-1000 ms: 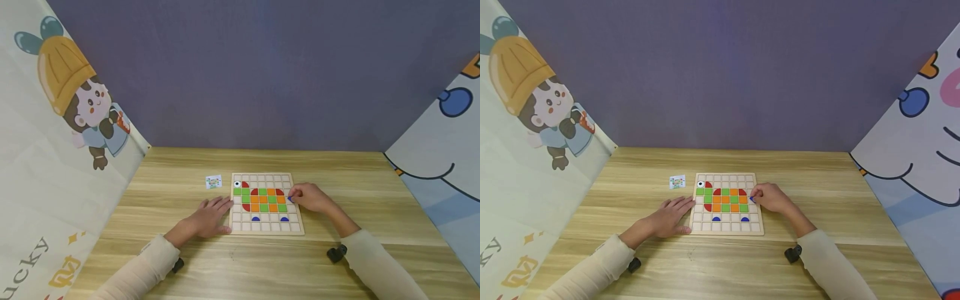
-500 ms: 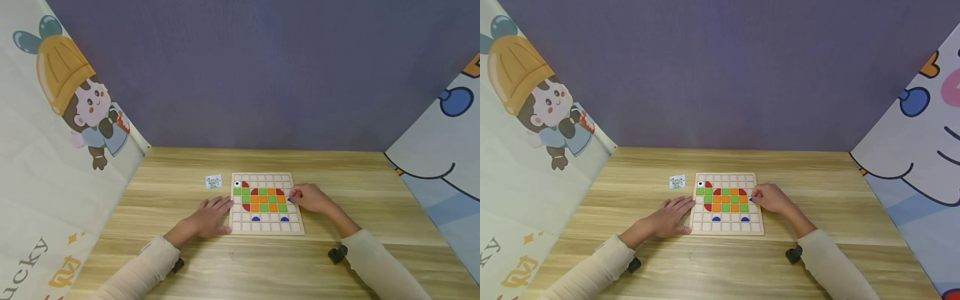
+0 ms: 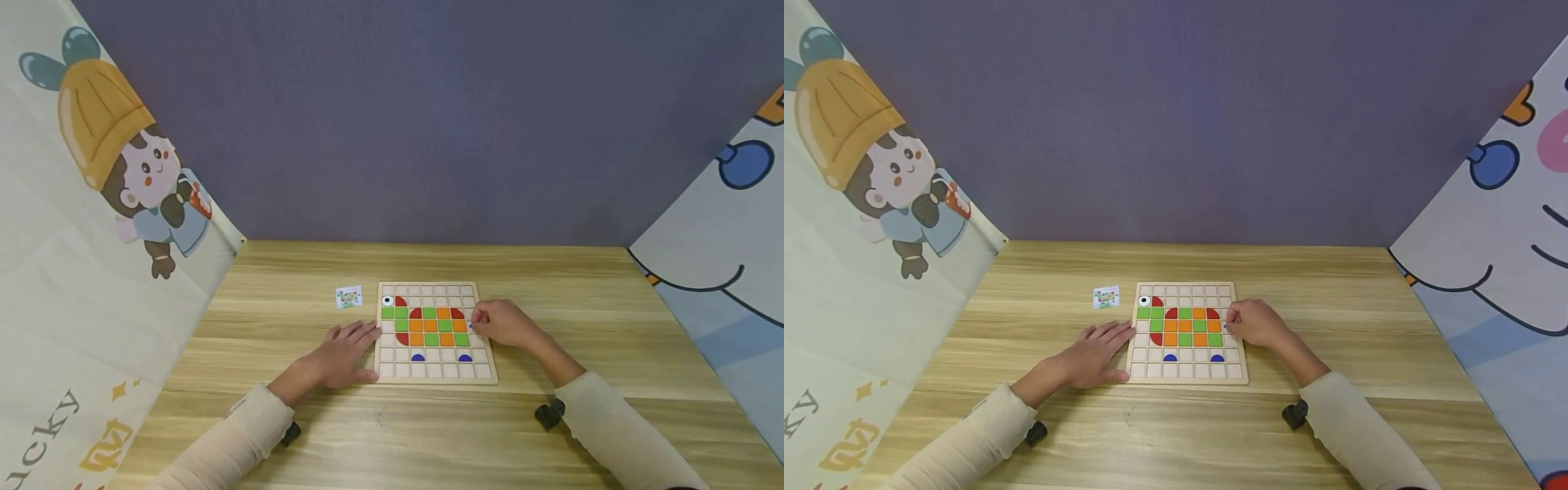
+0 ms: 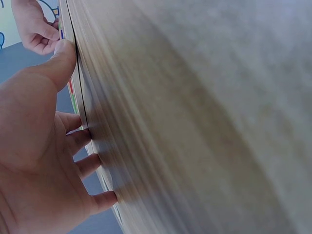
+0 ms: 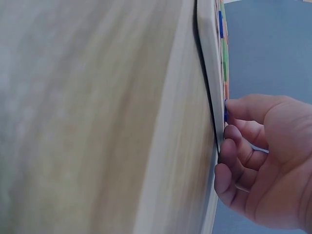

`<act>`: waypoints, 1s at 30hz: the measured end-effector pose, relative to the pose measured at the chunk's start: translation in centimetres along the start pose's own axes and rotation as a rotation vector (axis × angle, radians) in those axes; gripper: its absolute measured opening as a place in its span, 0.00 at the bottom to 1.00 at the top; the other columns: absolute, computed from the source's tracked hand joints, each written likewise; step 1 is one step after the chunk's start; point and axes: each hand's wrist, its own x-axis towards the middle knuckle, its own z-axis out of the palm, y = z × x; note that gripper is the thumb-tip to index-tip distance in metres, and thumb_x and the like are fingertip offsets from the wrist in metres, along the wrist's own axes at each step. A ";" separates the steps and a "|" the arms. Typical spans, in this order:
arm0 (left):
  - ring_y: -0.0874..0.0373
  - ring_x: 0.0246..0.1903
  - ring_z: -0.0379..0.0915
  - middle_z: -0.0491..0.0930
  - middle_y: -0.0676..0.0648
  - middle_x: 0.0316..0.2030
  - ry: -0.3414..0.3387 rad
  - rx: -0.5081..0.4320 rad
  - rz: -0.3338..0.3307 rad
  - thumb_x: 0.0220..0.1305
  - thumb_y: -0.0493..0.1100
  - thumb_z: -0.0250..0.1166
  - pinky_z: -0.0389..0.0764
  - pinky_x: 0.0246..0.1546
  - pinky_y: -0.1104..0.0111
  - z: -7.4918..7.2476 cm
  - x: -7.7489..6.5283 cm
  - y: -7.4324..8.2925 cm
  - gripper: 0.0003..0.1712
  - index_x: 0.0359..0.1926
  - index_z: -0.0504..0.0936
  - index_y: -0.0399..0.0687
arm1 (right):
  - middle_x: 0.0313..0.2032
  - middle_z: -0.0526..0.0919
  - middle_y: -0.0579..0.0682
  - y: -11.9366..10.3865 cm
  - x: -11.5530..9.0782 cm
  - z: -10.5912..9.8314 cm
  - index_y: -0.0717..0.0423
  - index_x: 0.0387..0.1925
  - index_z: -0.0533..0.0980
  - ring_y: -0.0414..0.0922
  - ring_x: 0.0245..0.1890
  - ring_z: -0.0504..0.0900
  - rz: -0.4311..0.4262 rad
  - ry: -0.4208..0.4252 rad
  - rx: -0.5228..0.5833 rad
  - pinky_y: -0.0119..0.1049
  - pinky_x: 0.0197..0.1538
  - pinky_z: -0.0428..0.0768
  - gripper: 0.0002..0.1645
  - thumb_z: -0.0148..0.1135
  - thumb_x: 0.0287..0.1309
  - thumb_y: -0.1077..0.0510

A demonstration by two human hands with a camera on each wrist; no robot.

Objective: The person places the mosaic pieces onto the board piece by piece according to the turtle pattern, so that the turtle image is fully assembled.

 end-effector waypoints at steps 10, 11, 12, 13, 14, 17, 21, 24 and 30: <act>0.40 0.79 0.48 0.50 0.46 0.81 0.002 0.008 0.005 0.68 0.70 0.58 0.55 0.72 0.33 0.0 0.1 0.0 0.51 0.81 0.52 0.51 | 0.22 0.77 0.41 0.1 0.0 0.1 0.49 0.31 0.79 0.39 0.23 0.71 0.014 0.012 -0.003 0.33 0.32 0.71 0.04 0.67 0.61 0.56; 0.40 0.79 0.48 0.50 0.46 0.81 0.002 0.009 0.006 0.68 0.70 0.58 0.55 0.72 0.33 0.0 0.1 0.0 0.51 0.81 0.52 0.50 | 0.22 0.77 0.41 0.1 0.0 0.1 0.49 0.31 0.79 0.39 0.23 0.71 0.013 0.011 -0.004 0.33 0.32 0.71 0.04 0.67 0.61 0.56; 0.40 0.79 0.48 0.50 0.46 0.81 0.003 0.008 0.006 0.68 0.70 0.58 0.55 0.72 0.33 0.0 0.1 0.1 0.51 0.81 0.53 0.50 | 0.22 0.77 0.41 0.1 -0.1 0.1 0.49 0.31 0.79 0.39 0.23 0.71 0.011 0.011 -0.003 0.33 0.32 0.70 0.04 0.67 0.62 0.56; 0.40 0.79 0.48 0.50 0.46 0.81 0.000 0.010 0.006 0.68 0.70 0.58 0.55 0.72 0.33 0.0 0.1 0.1 0.51 0.81 0.53 0.51 | 0.22 0.78 0.41 0.1 -0.1 0.1 0.49 0.31 0.79 0.39 0.24 0.72 0.014 0.011 0.001 0.33 0.33 0.71 0.04 0.67 0.62 0.56; 0.40 0.79 0.47 0.50 0.46 0.81 -0.003 0.012 0.004 0.68 0.70 0.58 0.55 0.72 0.33 0.0 0.1 0.1 0.51 0.81 0.52 0.51 | 0.22 0.78 0.41 0.2 -0.1 0.1 0.49 0.32 0.80 0.39 0.24 0.72 0.011 0.011 0.000 0.33 0.32 0.71 0.04 0.66 0.62 0.56; 0.41 0.80 0.47 0.49 0.47 0.82 -0.010 0.015 -0.001 0.67 0.71 0.58 0.55 0.73 0.33 0.0 0.3 0.1 0.52 0.81 0.52 0.52 | 0.23 0.79 0.41 0.2 -0.3 -0.1 0.50 0.33 0.80 0.39 0.24 0.72 0.009 0.017 -0.008 0.33 0.32 0.71 0.03 0.65 0.64 0.57; 0.42 0.80 0.47 0.49 0.47 0.82 -0.014 0.004 0.001 0.67 0.71 0.58 0.55 0.73 0.34 -0.1 0.3 -0.1 0.52 0.81 0.51 0.52 | 0.24 0.80 0.42 0.2 -0.4 -0.6 0.50 0.34 0.81 0.40 0.23 0.71 0.009 0.052 -0.020 0.33 0.31 0.70 0.03 0.64 0.66 0.57; 0.42 0.79 0.48 0.50 0.46 0.81 -0.009 -0.014 0.013 0.68 0.70 0.59 0.56 0.73 0.35 -0.5 0.1 -0.4 0.52 0.81 0.52 0.51 | 0.25 0.80 0.43 0.2 -0.5 -1.1 0.51 0.37 0.81 0.40 0.22 0.71 0.006 0.086 -0.018 0.33 0.30 0.70 0.03 0.63 0.67 0.57; 0.36 0.78 0.49 0.50 0.40 0.81 0.060 -0.046 0.053 0.68 0.64 0.63 0.57 0.72 0.34 -2.6 -0.1 -0.8 0.51 0.80 0.53 0.46 | 0.30 0.83 0.45 0.0 -1.1 -3.0 0.53 0.41 0.82 0.40 0.24 0.75 0.018 0.142 -0.007 0.35 0.33 0.75 0.07 0.62 0.69 0.56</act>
